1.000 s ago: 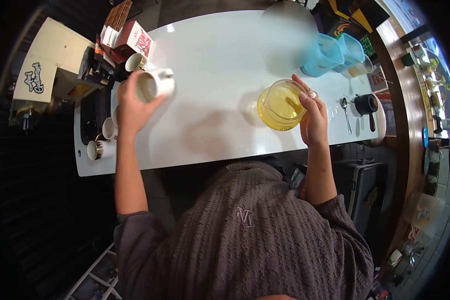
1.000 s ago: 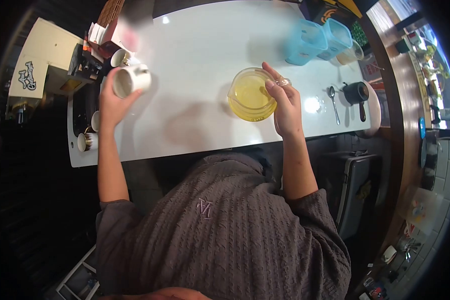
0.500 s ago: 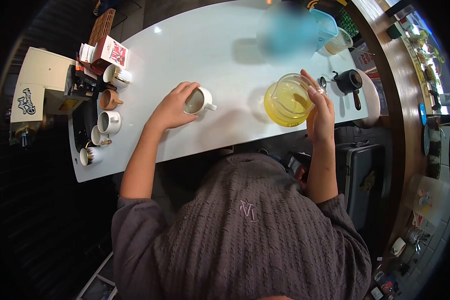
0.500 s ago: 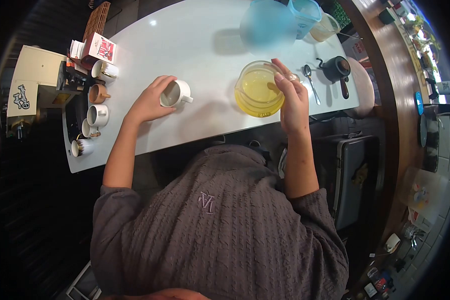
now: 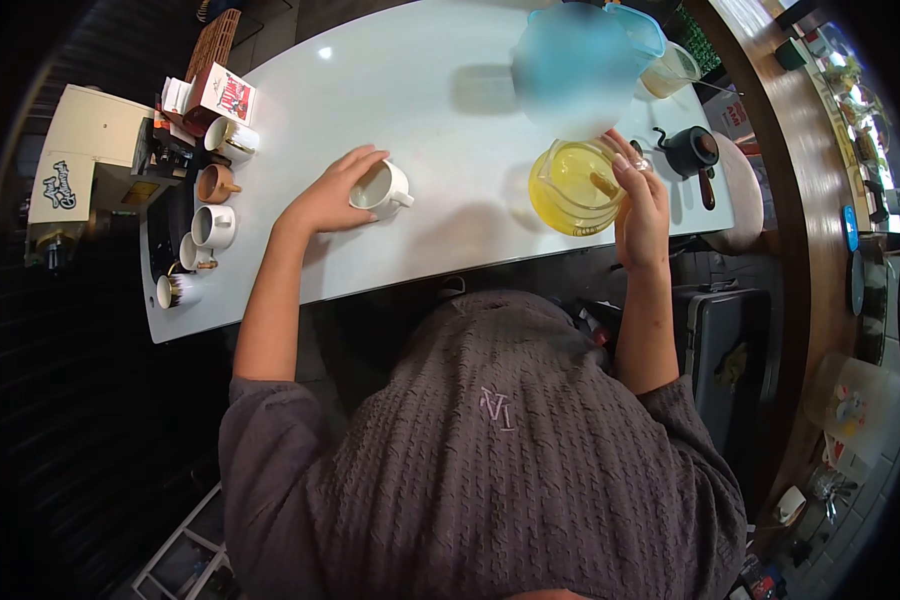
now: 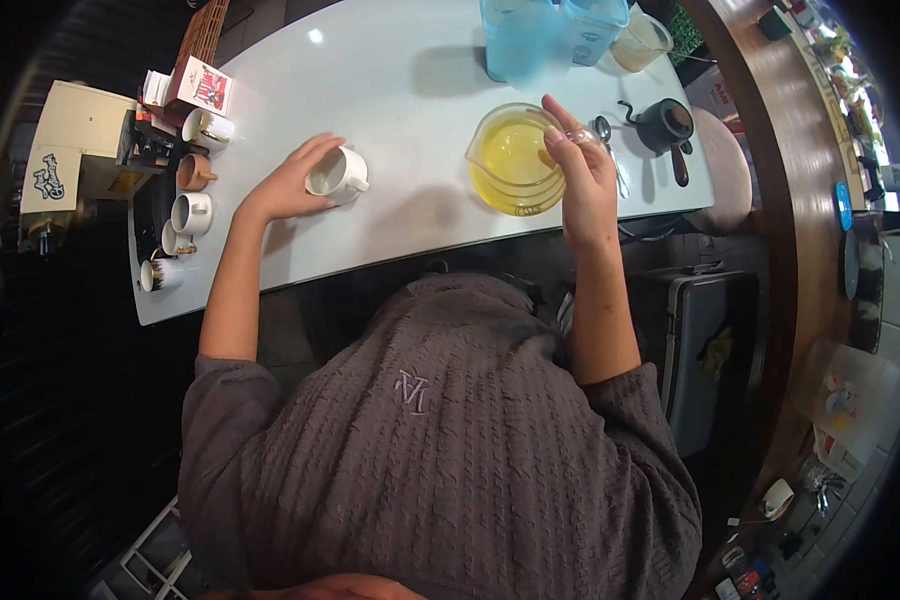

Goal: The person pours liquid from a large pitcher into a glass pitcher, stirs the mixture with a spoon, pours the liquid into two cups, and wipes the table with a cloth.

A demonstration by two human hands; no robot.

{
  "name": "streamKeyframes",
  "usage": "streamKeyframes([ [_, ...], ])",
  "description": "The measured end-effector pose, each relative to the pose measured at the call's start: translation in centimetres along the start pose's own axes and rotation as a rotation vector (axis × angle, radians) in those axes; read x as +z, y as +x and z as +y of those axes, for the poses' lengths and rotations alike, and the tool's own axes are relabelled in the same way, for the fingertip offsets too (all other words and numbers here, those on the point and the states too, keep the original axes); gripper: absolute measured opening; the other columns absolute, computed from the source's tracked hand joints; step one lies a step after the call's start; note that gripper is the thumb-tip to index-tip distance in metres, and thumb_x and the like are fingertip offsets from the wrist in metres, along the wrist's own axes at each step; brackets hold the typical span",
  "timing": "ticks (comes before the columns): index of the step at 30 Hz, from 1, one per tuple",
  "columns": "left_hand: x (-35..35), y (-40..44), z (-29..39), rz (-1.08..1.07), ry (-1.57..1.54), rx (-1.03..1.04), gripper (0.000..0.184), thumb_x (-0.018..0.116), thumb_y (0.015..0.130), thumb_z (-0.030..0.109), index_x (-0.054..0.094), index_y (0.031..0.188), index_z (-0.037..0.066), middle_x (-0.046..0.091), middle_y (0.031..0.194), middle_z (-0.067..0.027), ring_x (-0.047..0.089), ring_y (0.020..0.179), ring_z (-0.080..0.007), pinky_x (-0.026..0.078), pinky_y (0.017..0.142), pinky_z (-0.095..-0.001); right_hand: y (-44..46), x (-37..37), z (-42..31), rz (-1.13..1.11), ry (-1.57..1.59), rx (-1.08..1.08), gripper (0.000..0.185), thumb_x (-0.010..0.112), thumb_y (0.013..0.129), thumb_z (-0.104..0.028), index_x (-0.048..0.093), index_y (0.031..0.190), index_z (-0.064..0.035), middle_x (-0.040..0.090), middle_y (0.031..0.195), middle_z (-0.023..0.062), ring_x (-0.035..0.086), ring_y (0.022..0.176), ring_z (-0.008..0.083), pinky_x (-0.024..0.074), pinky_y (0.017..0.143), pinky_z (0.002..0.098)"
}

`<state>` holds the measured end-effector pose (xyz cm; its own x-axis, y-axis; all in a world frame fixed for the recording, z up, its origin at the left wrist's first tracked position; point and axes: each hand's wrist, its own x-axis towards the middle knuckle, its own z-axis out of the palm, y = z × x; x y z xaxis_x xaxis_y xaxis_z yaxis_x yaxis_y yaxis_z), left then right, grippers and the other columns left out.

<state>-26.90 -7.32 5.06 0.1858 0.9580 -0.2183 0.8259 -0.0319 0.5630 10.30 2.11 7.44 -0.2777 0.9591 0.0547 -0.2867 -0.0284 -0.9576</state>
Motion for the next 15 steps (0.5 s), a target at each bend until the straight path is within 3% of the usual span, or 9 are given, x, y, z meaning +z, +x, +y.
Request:
streamKeyframes([
  [2,0.8,-1.4,1.4,0.254,0.242,-0.142,0.082,0.079,0.063,0.016,0.040,0.136,0.013,0.036,0.140,-0.0124,0.042,0.126,-0.0310,0.038,0.104,-0.0401,0.2,-0.6,0.2,-0.016,-0.028,0.019,0.038,0.052,0.091,-0.017,0.057,0.113,0.0134,0.047,0.137,0.0180,0.050,0.117,0.0206,0.0353,0.101,0.0319],
  [3,1.2,-2.1,2.3,0.252,0.240,-0.144,0.082,0.079,0.063,0.016,0.040,0.136,0.013,0.036,0.140,-0.0124,0.042,0.126,-0.0310,0.038,0.104,-0.0401,0.3,-0.8,0.5,0.017,-0.030,-0.003,0.039,0.052,0.091,-0.018,0.057,0.114,0.0132,0.047,0.137,0.0180,0.050,0.117,0.0204,0.0354,0.101,0.0320],
  [5,2.0,-3.3,4.0,0.470,0.109,-0.254,0.073,0.076,0.073,0.026,0.041,0.136,0.009,0.048,0.131,-0.0125,0.056,0.107,-0.0260,0.048,0.086,-0.0369,0.4,-1.1,0.8,0.050,-0.032,-0.021,0.039,0.052,0.091,-0.018,0.057,0.114,0.0129,0.048,0.136,0.0179,0.051,0.117,0.0202,0.0356,0.101,0.0320],
  [6,3.0,-3.6,4.0,0.468,0.107,-0.256,0.073,0.076,0.073,0.026,0.041,0.136,0.009,0.048,0.131,-0.0125,0.056,0.107,-0.0260,0.048,0.086,-0.0369,0.3,-1.1,0.8,0.039,-0.041,-0.034,0.040,0.052,0.091,-0.018,0.056,0.116,0.0125,0.048,0.136,0.0177,0.051,0.117,0.0201,0.0357,0.101,0.0319],
  [8,5.8,-3.9,3.2,0.293,-0.914,-0.546,0.059,0.064,0.087,0.032,0.041,0.134,0.004,0.060,0.113,-0.0114,0.060,0.080,-0.0158,0.047,0.063,-0.0271,0.2,-1.2,0.6,0.027,-0.050,-0.050,0.041,0.052,0.091,-0.018,0.055,0.118,0.0121,0.048,0.136,0.0175,0.051,0.118,0.0200,0.0359,0.101,0.0318],
  [9,7.2,-3.9,4.0,0.296,-0.917,-0.548,0.059,0.064,0.087,0.032,0.041,0.134,0.004,0.060,0.113,-0.0114,0.060,0.080,-0.0158,0.047,0.063,-0.0271,0.1,-1.2,0.3,0.012,-0.019,0.003,0.042,0.052,0.091,-0.018,0.054,0.120,0.0121,0.047,0.136,0.0176,0.051,0.118,0.0201,0.0360,0.101,0.0317],
  [11,10.0,-3.1,6.1,0.330,-1.070,-0.473,0.048,0.046,0.098,0.032,0.039,0.134,0.002,0.063,0.105,-0.0108,0.056,0.069,-0.0092,0.041,0.054,-0.0197,0.3,-1.3,0.0,-0.014,0.006,0.054,0.043,0.052,0.091,-0.018,0.053,0.121,0.0121,0.047,0.137,0.0177,0.051,0.117,0.0201,0.0362,0.101,0.0315],
  [15,12.4,-1.2,6.6,0.517,-1.299,-0.387,0.052,0.043,0.099,0.036,0.031,0.139,0.004,0.061,0.111,-0.0146,0.058,0.074,-0.0134,0.044,0.062,-0.0234,0.5,-1.1,0.1,-0.046,-0.031,-0.003,0.045,0.052,0.091,-0.019,0.051,0.124,0.0115,0.048,0.136,0.0174,0.051,0.117,0.0197,0.0366,0.101,0.0316],
])
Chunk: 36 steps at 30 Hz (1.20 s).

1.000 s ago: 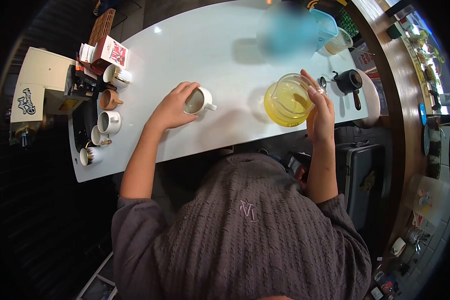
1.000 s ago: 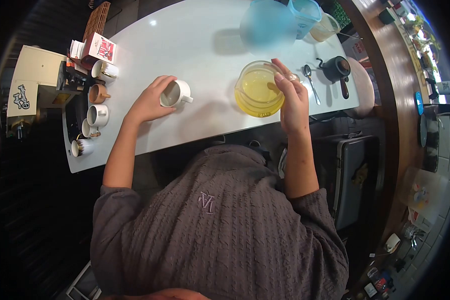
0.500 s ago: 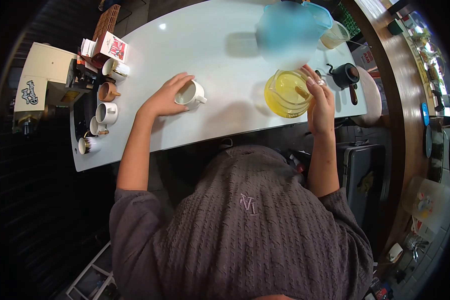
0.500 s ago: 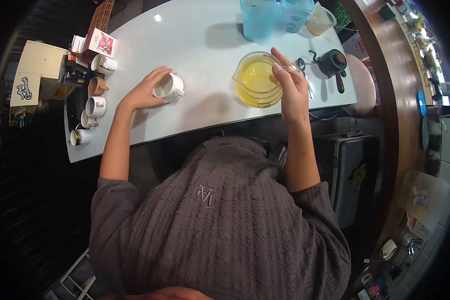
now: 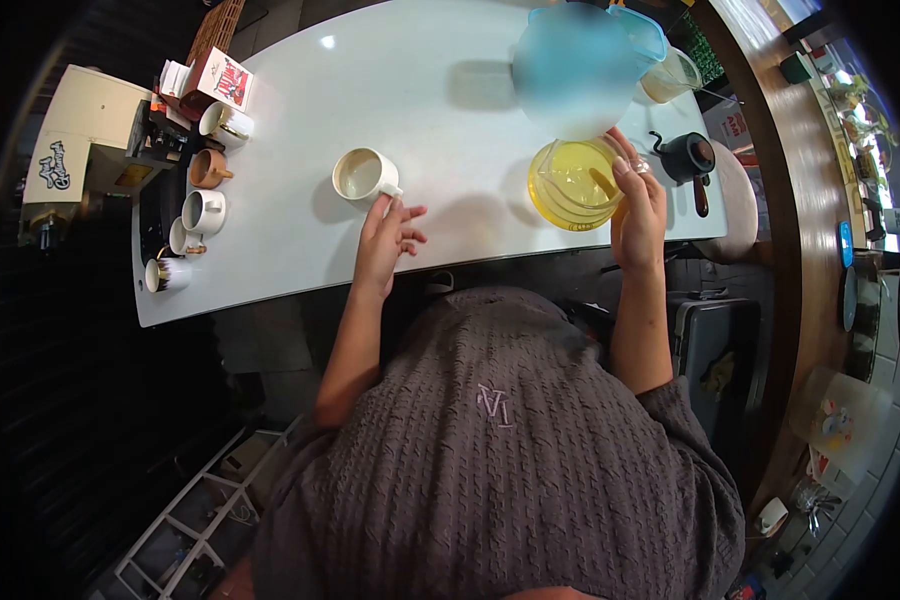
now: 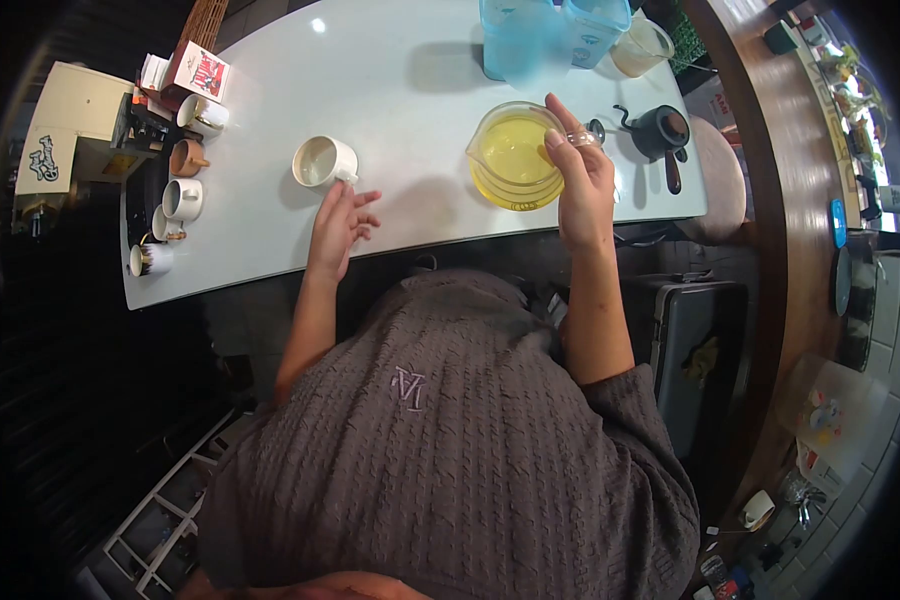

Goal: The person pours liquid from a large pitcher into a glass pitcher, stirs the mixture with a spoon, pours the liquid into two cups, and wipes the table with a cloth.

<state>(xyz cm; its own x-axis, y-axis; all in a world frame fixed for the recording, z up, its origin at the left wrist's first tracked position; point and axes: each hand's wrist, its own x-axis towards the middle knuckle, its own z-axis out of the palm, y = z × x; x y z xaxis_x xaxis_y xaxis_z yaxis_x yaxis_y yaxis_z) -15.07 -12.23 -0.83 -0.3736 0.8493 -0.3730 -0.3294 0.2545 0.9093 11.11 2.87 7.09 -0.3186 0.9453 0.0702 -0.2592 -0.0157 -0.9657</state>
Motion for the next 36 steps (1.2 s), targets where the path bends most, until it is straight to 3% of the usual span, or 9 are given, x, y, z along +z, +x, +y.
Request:
streamKeyframes([
  [8,1.4,2.5,-1.9,0.032,-0.319,0.034,0.047,0.036,0.099,0.047,0.041,0.123,0.006,0.053,0.123,-0.0166,0.059,0.091,-0.0218,0.045,0.076,-0.0312,0.8,0.6,-0.7,-0.044,-0.029,-0.005,0.041,0.054,0.090,-0.018,0.055,0.117,0.0128,0.046,0.137,0.0192,0.051,0.117,0.0214,0.0359,0.101,0.0317],
  [13,-0.4,2.3,-3.0,0.249,-0.367,0.224,0.029,0.041,0.100,0.036,0.049,0.089,0.010,0.057,0.098,-0.0076,0.060,0.088,-0.0194,0.045,0.075,-0.0307,2.7,1.7,-1.0,-0.054,0.017,-0.030,0.037,0.054,0.089,-0.015,0.057,0.112,0.0141,0.045,0.137,0.0203,0.051,0.117,0.0219,0.0377,0.100,0.0309],
  [14,-0.3,1.7,-1.8,0.336,-0.402,0.210,0.031,0.041,0.100,0.033,0.048,0.081,0.010,0.056,0.084,-0.0041,0.059,0.078,-0.0158,0.043,0.069,-0.0291,3.0,2.2,-1.2,-0.069,-0.012,-0.052,0.037,0.054,0.089,-0.014,0.057,0.111,0.0151,0.046,0.136,0.0196,0.052,0.115,0.0216,0.0387,0.098,0.0304],
  [17,-2.9,1.0,-1.0,0.318,-0.237,0.209,0.034,0.042,0.100,0.033,0.044,0.074,0.011,0.050,0.070,-0.0012,0.053,0.065,-0.0124,0.040,0.061,-0.0261,4.2,4.2,-2.0,-0.083,-0.055,-0.062,0.036,0.053,0.088,-0.014,0.058,0.108,0.0156,0.049,0.134,0.0191,0.053,0.112,0.0211,0.0390,0.097,0.0300],
  [26,-6.4,-2.7,6.1,0.049,-0.046,0.175,0.035,0.043,0.100,0.035,0.044,0.075,0.009,0.042,0.069,0.0006,0.044,0.060,-0.0092,0.033,0.054,-0.0225,7.2,12.4,-5.7,-0.163,-0.313,-0.232,0.035,0.052,0.082,-0.015,0.062,0.085,0.0177,0.059,0.124,0.0177,0.058,0.101,0.0181,0.0437,0.088,0.0270],
  [27,-6.5,-3.2,7.2,0.052,-0.052,0.179,0.035,0.043,0.100,0.035,0.044,0.075,0.009,0.042,0.069,0.0006,0.044,0.060,-0.0092,0.033,0.054,-0.0225,7.5,13.1,-5.9,-0.169,-0.316,-0.236,0.035,0.052,0.082,-0.015,0.062,0.085,0.0177,0.059,0.124,0.0177,0.058,0.101,0.0181,0.0437,0.088,0.0270],
  [29,-6.7,-4.0,8.9,-0.001,-0.029,0.180,0.035,0.045,0.100,0.032,0.049,0.076,0.007,0.041,0.067,0.0033,0.037,0.056,-0.0050,0.033,0.052,-0.0201,8.1,14.5,-6.2,-0.268,-0.419,-0.273,0.036,0.045,0.085,-0.014,0.063,0.105,0.0105,0.056,0.128,0.0174,0.057,0.111,0.0219,0.0419,0.093,0.0341],
  [33,-8.7,-4.2,9.9,-0.104,-0.045,0.233,0.034,0.046,0.100,0.032,0.050,0.078,0.006,0.039,0.066,0.0046,0.033,0.056,-0.0035,0.030,0.051,-0.0194,8.5,17.6,-6.8,-0.339,-0.409,-0.370,0.035,0.052,0.082,-0.016,0.064,0.093,0.0148,0.061,0.121,0.0184,0.059,0.099,0.0184,0.0453,0.087,0.0283],
  [36,-10.2,-4.1,10.1,-0.163,-0.006,0.236,0.035,0.048,0.099,0.032,0.051,0.079,0.004,0.037,0.066,0.0055,0.030,0.056,-0.0028,0.028,0.050,-0.0199,8.7,19.7,-6.9,-0.407,-0.441,-0.413,0.035,0.053,0.081,-0.016,0.064,0.097,0.0134,0.061,0.120,0.0191,0.060,0.100,0.0198,0.0458,0.090,0.0309],
])
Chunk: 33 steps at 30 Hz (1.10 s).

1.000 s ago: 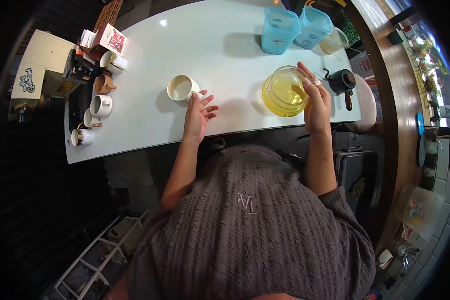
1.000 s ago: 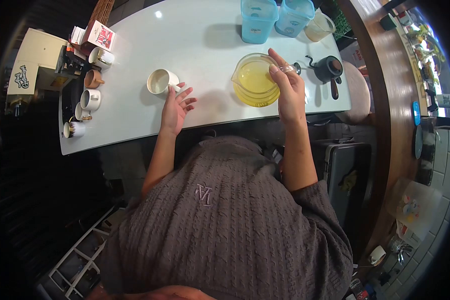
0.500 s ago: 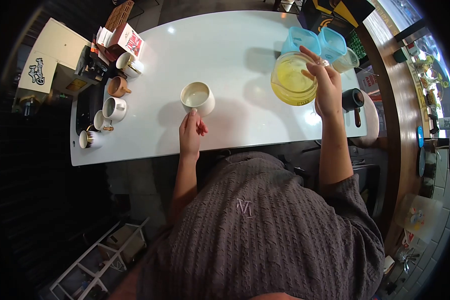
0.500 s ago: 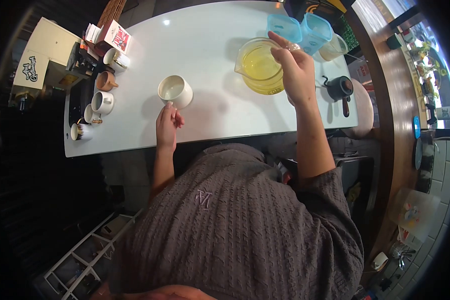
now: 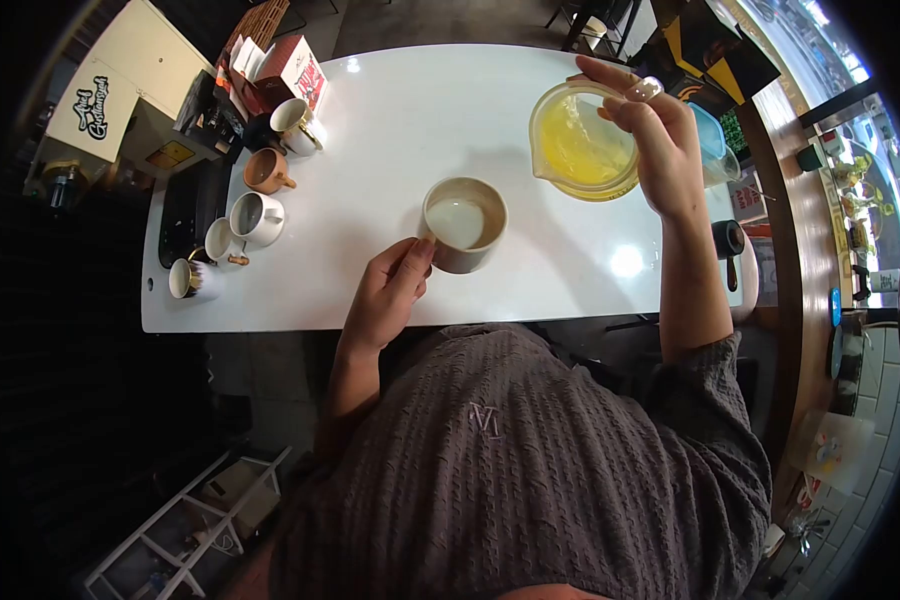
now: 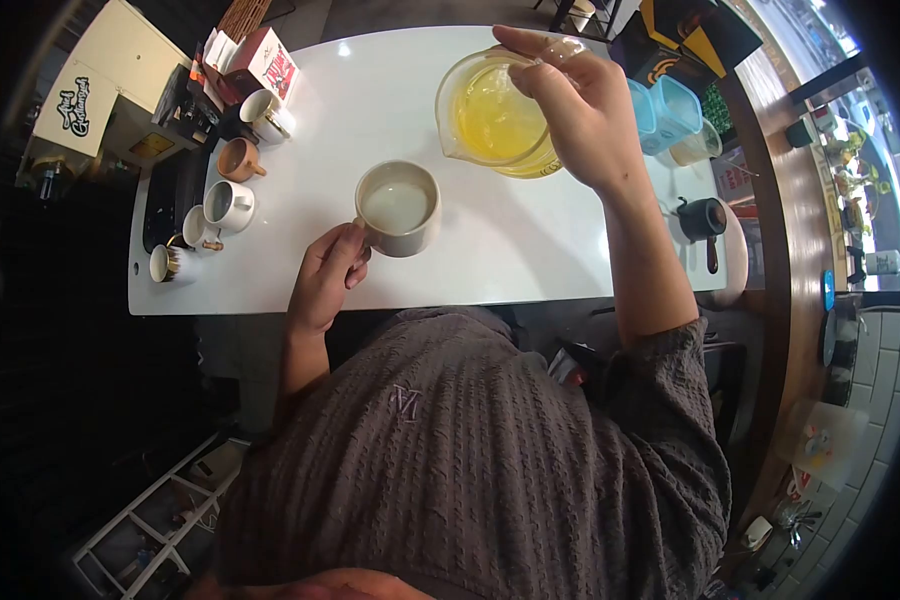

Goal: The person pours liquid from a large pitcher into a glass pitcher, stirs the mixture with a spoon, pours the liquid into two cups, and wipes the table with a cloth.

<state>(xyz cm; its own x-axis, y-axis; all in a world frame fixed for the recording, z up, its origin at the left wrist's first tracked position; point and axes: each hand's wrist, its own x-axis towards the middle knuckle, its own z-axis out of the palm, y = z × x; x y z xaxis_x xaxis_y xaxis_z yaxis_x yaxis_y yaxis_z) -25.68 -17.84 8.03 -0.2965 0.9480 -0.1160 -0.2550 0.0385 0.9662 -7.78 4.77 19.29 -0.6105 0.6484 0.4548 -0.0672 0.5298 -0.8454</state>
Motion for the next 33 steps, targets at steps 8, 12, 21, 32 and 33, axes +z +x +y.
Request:
streamKeyframes([
  [8,-2.2,0.1,-0.8,-0.010,-0.026,-0.051,0.036,0.051,0.098,0.033,0.052,0.075,0.006,0.034,0.062,0.0084,0.028,0.056,-0.0013,0.024,0.049,-0.0203,1.5,3.9,-1.0,-0.105,-0.166,-0.073,0.045,0.048,0.078,-0.015,0.061,0.115,0.0081,0.064,0.113,0.0198,0.064,0.099,0.0230,0.0490,0.090,0.0332],
  [12,-2.6,-0.1,-1.0,-0.004,-0.059,-0.079,0.034,0.051,0.098,0.031,0.053,0.074,0.006,0.033,0.061,0.0088,0.028,0.056,-0.0016,0.024,0.049,-0.0208,1.9,5.1,-1.7,-0.156,-0.251,-0.104,0.043,0.049,0.078,-0.015,0.062,0.113,0.0068,0.064,0.113,0.0197,0.064,0.101,0.0244,0.0484,0.091,0.0348],
  [21,-3.2,-0.4,-1.1,-0.034,0.025,-0.035,0.030,0.045,0.099,0.023,0.048,0.073,0.007,0.032,0.064,0.0077,0.027,0.056,-0.0024,0.025,0.049,-0.0201,2.2,6.0,-2.2,-0.239,-0.407,-0.270,0.042,0.053,0.075,-0.015,0.064,0.110,0.0046,0.065,0.112,0.0194,0.064,0.101,0.0255,0.0463,0.093,0.0379],
  [32,-3.2,-2.2,-2.2,-0.042,-0.148,-0.013,0.029,0.048,0.099,0.022,0.054,0.076,0.005,0.031,0.061,0.0098,0.023,0.052,-0.0005,0.020,0.045,-0.0208,1.0,7.3,-4.3,-0.264,-0.419,-0.331,0.042,0.055,0.074,-0.015,0.065,0.109,0.0046,0.066,0.107,0.0179,0.063,0.098,0.0250,0.0437,0.093,0.0384],
  [33,-3.3,-2.3,-2.3,-0.036,-0.147,-0.013,0.029,0.048,0.099,0.022,0.054,0.076,0.005,0.031,0.061,0.0098,0.023,0.052,-0.0005,0.020,0.045,-0.0208,0.9,7.4,-4.3,-0.265,-0.409,-0.347,0.043,0.055,0.073,-0.016,0.065,0.110,0.0039,0.067,0.106,0.0175,0.062,0.098,0.0248,0.0433,0.093,0.0386],
])
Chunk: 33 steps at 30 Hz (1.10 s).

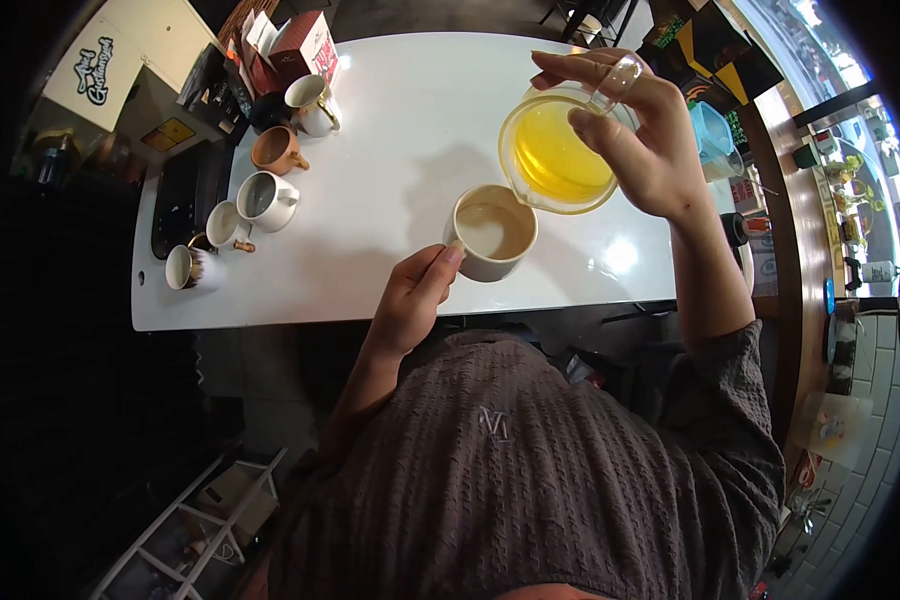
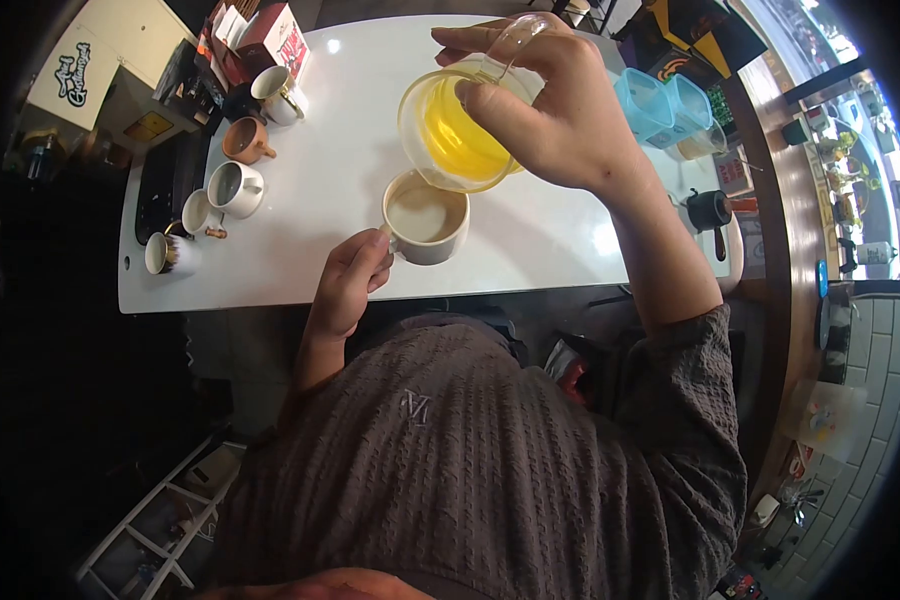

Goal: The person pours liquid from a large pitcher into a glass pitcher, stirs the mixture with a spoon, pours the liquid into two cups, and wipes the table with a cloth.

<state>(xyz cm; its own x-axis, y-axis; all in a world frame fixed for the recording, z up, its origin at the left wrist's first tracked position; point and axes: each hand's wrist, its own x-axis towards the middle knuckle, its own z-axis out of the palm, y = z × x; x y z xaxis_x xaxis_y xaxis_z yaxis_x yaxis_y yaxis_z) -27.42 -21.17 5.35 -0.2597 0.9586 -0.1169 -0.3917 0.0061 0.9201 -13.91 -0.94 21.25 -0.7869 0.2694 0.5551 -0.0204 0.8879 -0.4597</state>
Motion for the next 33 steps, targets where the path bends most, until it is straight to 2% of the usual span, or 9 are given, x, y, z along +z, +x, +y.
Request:
streamKeyframes([
  [6,-0.1,-0.8,0.1,0.003,0.023,0.009,0.030,0.048,0.099,0.022,0.053,0.075,0.005,0.031,0.062,0.0096,0.023,0.052,-0.0005,0.020,0.045,-0.0210,0.0,0.1,-1.2,-0.042,-0.081,-0.021,0.045,0.055,0.072,-0.021,0.066,0.110,0.0021,0.068,0.102,0.0172,0.061,0.096,0.0246,0.0414,0.094,0.0393],
  [8,-0.1,-1.1,0.4,-0.008,0.052,-0.029,0.034,0.043,0.100,0.025,0.042,0.070,0.009,0.031,0.064,0.0064,0.026,0.058,-0.0039,0.025,0.050,-0.0206,0.1,0.2,-1.5,-0.048,-0.082,-0.019,0.045,0.055,0.072,-0.020,0.067,0.109,0.0020,0.068,0.102,0.0170,0.061,0.096,0.0246,0.0411,0.094,0.0394],
  [20,-0.5,-2.0,0.3,-0.018,-0.001,-0.013,0.036,0.037,0.101,0.034,0.037,0.073,0.011,0.031,0.067,0.0044,0.027,0.059,-0.0053,0.025,0.052,-0.0206,0.4,0.4,-1.5,-0.061,-0.083,-0.086,0.043,0.056,0.072,-0.019,0.067,0.108,0.0022,0.068,0.105,0.0169,0.060,0.099,0.0251,0.0387,0.095,0.0403],
  [24,-0.6,-2.0,-0.1,0.012,0.039,0.005,0.036,0.037,0.101,0.034,0.036,0.074,0.011,0.032,0.067,0.0041,0.027,0.059,-0.0054,0.025,0.052,-0.0204,0.5,0.4,-1.8,-0.063,-0.094,-0.073,0.046,0.055,0.073,-0.021,0.066,0.111,0.0016,0.068,0.104,0.0169,0.060,0.098,0.0249,0.0395,0.095,0.0393],
  [26,-0.4,-2.0,-0.2,0.010,-0.028,0.032,0.036,0.038,0.102,0.031,0.043,0.075,0.008,0.030,0.065,0.0069,0.023,0.056,-0.0028,0.022,0.051,-0.0209,0.5,0.4,-1.8,-0.066,-0.096,-0.074,0.046,0.055,0.073,-0.021,0.066,0.112,0.0016,0.068,0.103,0.0170,0.060,0.098,0.0249,0.0400,0.094,0.0392],
  [33,-0.3,-1.8,-0.4,-0.008,-0.032,0.051,0.034,0.039,0.102,0.028,0.044,0.075,0.008,0.030,0.066,0.0071,0.023,0.055,-0.0024,0.021,0.050,-0.0208,0.6,0.1,-1.5,-0.081,-0.131,-0.114,0.047,0.055,0.073,-0.021,0.065,0.113,0.0013,0.068,0.103,0.0175,0.061,0.096,0.0255,0.0428,0.093,0.0389],
])
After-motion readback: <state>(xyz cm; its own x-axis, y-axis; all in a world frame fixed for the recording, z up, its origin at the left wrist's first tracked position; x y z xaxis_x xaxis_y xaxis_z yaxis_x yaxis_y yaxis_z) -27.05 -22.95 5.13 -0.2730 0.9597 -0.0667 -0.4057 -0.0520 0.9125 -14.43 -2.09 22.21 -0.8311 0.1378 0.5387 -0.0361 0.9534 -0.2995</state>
